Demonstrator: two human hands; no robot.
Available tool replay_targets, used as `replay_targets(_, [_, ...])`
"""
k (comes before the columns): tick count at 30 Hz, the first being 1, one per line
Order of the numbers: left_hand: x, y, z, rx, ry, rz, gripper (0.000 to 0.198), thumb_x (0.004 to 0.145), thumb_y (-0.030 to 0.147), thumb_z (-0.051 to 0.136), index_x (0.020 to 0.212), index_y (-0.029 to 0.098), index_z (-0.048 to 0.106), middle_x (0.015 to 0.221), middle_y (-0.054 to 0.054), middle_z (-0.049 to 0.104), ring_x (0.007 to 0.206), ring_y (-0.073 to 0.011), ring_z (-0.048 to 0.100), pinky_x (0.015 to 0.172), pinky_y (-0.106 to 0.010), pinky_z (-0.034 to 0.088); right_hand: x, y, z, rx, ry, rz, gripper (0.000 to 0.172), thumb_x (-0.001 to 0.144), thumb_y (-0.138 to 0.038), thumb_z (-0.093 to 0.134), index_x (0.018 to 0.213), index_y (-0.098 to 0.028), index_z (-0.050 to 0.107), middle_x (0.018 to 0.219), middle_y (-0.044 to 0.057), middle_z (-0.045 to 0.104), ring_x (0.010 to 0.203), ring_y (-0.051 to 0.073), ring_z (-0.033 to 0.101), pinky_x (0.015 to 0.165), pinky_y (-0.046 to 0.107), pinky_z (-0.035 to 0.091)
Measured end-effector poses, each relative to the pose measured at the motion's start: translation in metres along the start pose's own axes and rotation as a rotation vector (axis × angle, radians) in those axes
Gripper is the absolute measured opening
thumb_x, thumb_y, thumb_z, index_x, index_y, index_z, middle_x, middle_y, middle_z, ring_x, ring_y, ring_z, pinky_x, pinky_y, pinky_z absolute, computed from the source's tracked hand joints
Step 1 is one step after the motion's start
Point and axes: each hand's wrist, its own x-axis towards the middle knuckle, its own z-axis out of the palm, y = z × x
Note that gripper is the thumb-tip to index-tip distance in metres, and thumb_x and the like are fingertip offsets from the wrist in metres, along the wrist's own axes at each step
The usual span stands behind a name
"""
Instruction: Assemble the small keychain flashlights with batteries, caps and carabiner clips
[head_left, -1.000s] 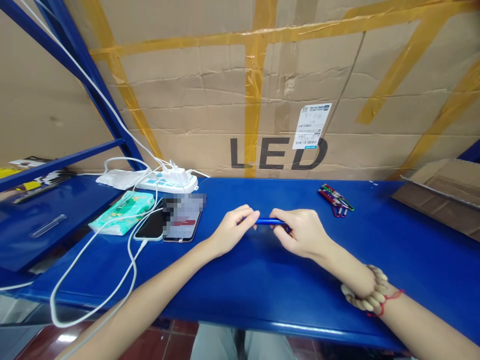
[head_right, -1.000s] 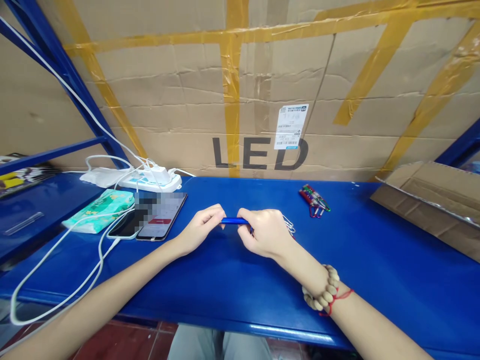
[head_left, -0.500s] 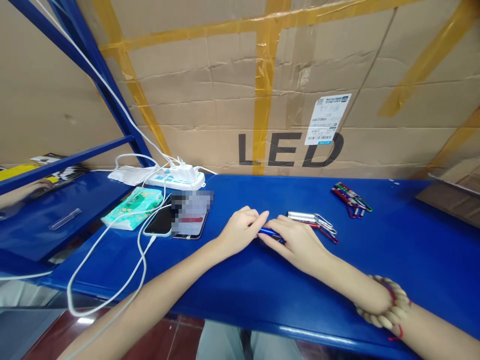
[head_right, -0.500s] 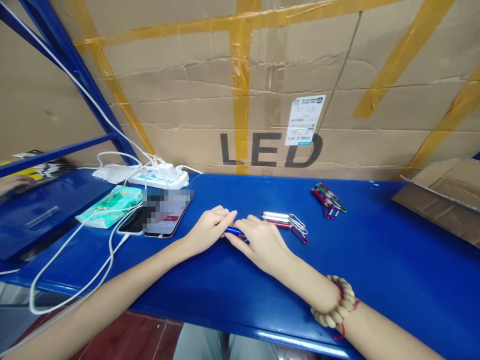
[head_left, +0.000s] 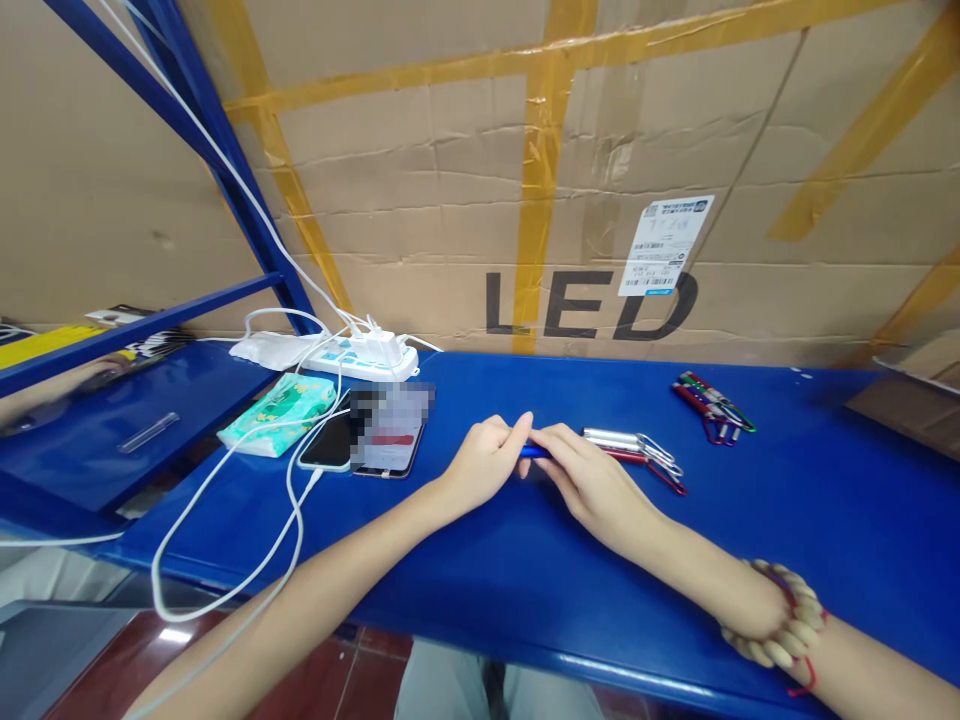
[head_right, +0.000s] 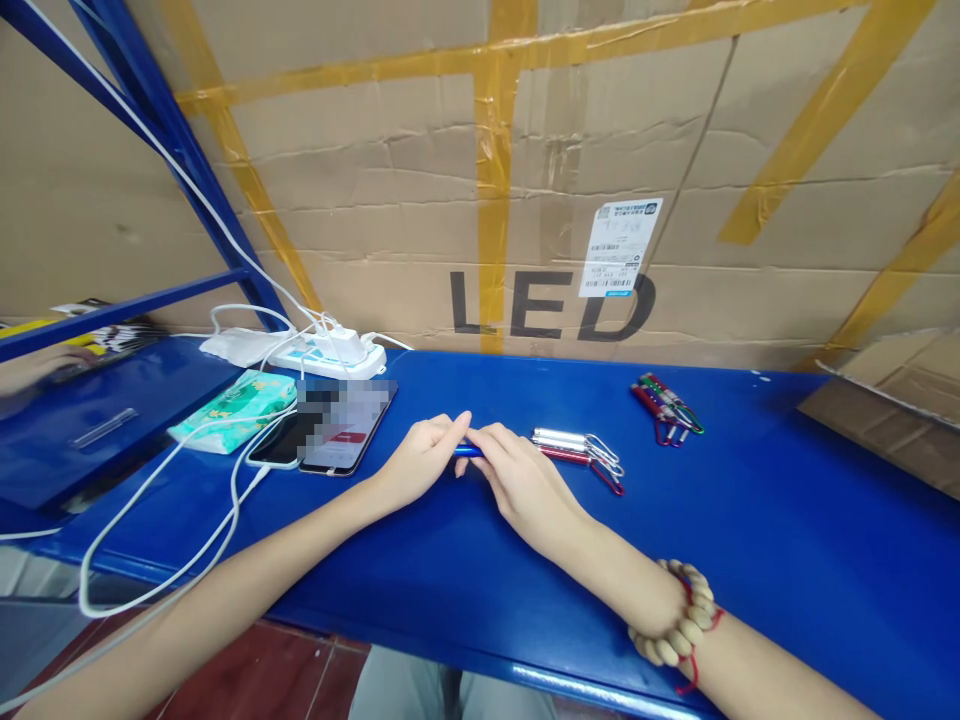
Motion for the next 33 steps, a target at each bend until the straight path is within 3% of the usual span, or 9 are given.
replay_targets(3, [-0.001, 0.002, 0.001, -0.054, -0.036, -0.007, 0.062, 0.093, 0.044, 0.021, 0.04, 0.02, 0.046, 0.05, -0.002, 0.058, 0.07, -0.0165, 0.053, 0.083, -0.029, 0.036, 0.0, 0.002, 0.001, -0.068, -0.026, -0.062, 0.032, 0.093, -0.014, 0.031, 0.122, -0.017, 0.044, 0.105, 0.011, 0.059, 0.088, 0.022, 0.056, 0.074, 0.039, 0.05])
replay_targets(7, [-0.002, 0.003, 0.001, -0.008, -0.031, -0.014, 0.061, 0.093, 0.044, 0.022, 0.04, 0.019, 0.043, 0.049, -0.001, 0.056, 0.071, -0.016, 0.052, 0.082, -0.028, 0.037, -0.003, 0.003, 0.002, -0.15, -0.052, -0.074, 0.031, 0.092, -0.012, 0.029, 0.118, -0.013, 0.047, 0.093, 0.012, 0.059, 0.081, 0.023, 0.054, 0.07, 0.039, 0.049])
replay_targets(14, [-0.003, 0.0, 0.001, 0.103, -0.063, 0.184, 0.055, 0.093, 0.037, 0.028, 0.044, 0.018, 0.045, 0.055, -0.001, 0.058, 0.076, -0.0155, 0.052, 0.081, -0.027, 0.038, -0.001, -0.005, -0.003, -0.097, -0.12, -0.012, 0.023, 0.094, -0.018, 0.029, 0.089, -0.018, 0.051, 0.087, 0.007, 0.061, 0.067, 0.018, 0.054, 0.064, 0.035, 0.046])
replay_targets(21, [-0.002, 0.002, 0.002, -0.009, -0.084, 0.102, 0.055, 0.092, 0.038, 0.03, 0.042, 0.019, 0.042, 0.049, 0.0, 0.054, 0.068, -0.0146, 0.051, 0.081, -0.028, 0.038, 0.0, -0.006, -0.009, 0.09, -0.166, 0.074, 0.022, 0.096, -0.026, 0.032, 0.104, -0.018, 0.051, 0.104, 0.009, 0.064, 0.089, 0.019, 0.063, 0.073, 0.031, 0.05])
replay_targets(26, [-0.002, 0.0, 0.005, -0.075, -0.142, 0.097, 0.056, 0.093, 0.038, 0.028, 0.042, 0.018, 0.042, 0.05, 0.002, 0.052, 0.061, -0.0115, 0.052, 0.093, -0.03, 0.031, 0.0, -0.005, -0.01, 0.112, -0.217, 0.133, 0.022, 0.095, -0.028, 0.034, 0.101, -0.02, 0.054, 0.1, 0.006, 0.068, 0.081, 0.019, 0.067, 0.066, 0.029, 0.05])
replay_targets(33, [-0.003, 0.001, 0.004, -0.006, -0.165, 0.114, 0.055, 0.092, 0.038, 0.03, 0.044, 0.017, 0.045, 0.054, 0.001, 0.056, 0.069, -0.0132, 0.053, 0.091, -0.03, 0.033, 0.0, -0.003, -0.009, 0.06, -0.227, 0.132, 0.029, 0.096, -0.027, 0.031, 0.108, -0.018, 0.055, 0.09, 0.006, 0.071, 0.074, 0.021, 0.068, 0.062, 0.03, 0.051])
